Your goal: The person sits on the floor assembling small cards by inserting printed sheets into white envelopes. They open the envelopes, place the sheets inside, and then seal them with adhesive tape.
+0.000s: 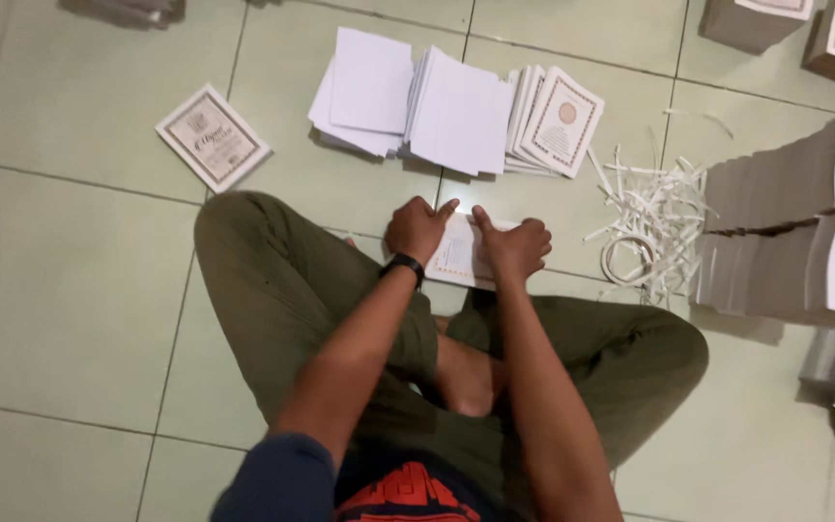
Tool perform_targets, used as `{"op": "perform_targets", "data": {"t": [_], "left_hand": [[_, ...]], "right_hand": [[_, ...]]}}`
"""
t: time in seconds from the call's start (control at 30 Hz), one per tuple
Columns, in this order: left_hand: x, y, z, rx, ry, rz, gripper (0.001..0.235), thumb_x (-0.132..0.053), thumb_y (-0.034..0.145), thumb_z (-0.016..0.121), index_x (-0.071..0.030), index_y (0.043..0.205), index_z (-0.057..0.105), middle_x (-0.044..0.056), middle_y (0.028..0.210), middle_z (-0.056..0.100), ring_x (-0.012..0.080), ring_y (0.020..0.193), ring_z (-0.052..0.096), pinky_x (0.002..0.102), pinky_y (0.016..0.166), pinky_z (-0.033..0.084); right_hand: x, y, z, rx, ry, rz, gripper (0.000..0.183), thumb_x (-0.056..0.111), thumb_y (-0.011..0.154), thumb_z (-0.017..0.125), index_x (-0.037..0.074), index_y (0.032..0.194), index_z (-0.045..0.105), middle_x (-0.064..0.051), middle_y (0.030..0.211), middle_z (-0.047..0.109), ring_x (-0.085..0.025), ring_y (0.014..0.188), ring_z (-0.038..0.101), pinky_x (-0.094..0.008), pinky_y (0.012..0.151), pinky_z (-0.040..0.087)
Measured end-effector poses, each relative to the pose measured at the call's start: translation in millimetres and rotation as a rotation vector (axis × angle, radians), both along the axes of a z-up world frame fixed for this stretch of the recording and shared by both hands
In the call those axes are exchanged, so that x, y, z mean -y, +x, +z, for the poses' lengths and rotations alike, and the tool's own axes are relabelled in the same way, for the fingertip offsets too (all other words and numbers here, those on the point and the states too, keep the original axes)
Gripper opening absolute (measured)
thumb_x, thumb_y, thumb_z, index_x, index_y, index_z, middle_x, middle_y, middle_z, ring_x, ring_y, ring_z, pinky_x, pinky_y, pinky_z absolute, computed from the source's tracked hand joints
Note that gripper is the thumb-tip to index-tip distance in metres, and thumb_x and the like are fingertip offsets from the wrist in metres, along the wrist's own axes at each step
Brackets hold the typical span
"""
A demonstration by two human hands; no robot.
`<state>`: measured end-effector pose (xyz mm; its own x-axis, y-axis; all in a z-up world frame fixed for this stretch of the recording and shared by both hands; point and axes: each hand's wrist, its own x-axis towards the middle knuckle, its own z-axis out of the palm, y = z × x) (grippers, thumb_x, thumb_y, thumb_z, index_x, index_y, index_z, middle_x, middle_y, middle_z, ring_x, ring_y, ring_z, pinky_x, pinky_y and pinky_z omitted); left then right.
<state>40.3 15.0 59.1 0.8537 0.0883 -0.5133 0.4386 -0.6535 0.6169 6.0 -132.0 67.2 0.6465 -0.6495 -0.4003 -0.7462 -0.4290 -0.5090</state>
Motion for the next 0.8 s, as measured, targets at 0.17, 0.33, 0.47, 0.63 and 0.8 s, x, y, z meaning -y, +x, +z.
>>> {"op": "perform_targets", "data": {"t": [0.17,0.33,0.47,0.63,0.8], "left_hand": [[5.1,9.8,3.8,0.003,0.033,-0.008,0.05,-0.058,0.09,0.071,-0.008,0.097,0.068,0.016,0.096,0.074,0.0442,0.103,0.072,0.056,0.086,0.058],[-0.3,17.2,13.2,-0.005,0.015,-0.014,0.045,-0.052,0.089,0.073,-0.007,0.087,0.068,0.017,0.084,0.074,0.0459,0.094,0.074,0.054,0.077,0.058],[-2.8,19.7,12.1,0.0,-0.076,0.015,0.046,-0.048,0.087,0.077,-0.004,0.08,0.067,0.019,0.076,0.072,0.0455,0.086,0.074,0.052,0.073,0.058],[-4.8,19.0,0.7,0.007,-0.132,0.06,0.045,-0.047,0.085,0.081,-0.004,0.079,0.068,0.019,0.072,0.071,0.0415,0.081,0.074,0.05,0.07,0.058],[-8.5,18.4,-34.3,-0.013,-0.095,0.073,0.038,-0.046,0.088,0.078,-0.01,0.078,0.073,0.011,0.067,0.071,0.0359,0.077,0.076,0.046,0.07,0.058]], "right_hand": [[-17.9,14.4,-13.7,-0.046,-0.056,-0.082,0.098,0.067,0.07,0.091,-0.001,0.128,0.049,-0.023,0.13,0.046,-0.044,0.134,0.041,-0.062,0.112,0.035],[-5.4,15.0,-26.2,-0.016,-0.053,-0.073,0.09,0.062,0.068,0.095,0.003,0.122,0.053,-0.018,0.126,0.044,-0.041,0.133,0.04,-0.057,0.11,0.037],[18.4,10.2,-47.6,0.052,-0.008,-0.094,0.067,0.054,0.072,0.096,0.011,0.11,0.06,-0.01,0.115,0.048,-0.035,0.118,0.053,-0.05,0.105,0.036],[47.7,2.5,-69.5,0.094,0.122,-0.154,0.051,0.048,0.078,0.095,0.017,0.107,0.068,-0.008,0.111,0.063,-0.032,0.108,0.067,-0.048,0.094,0.047],[55.6,0.5,-85.3,0.171,0.077,-0.24,0.036,0.038,0.074,0.096,0.016,0.094,0.075,-0.004,0.085,0.073,-0.027,0.09,0.074,-0.039,0.076,0.057]]}}
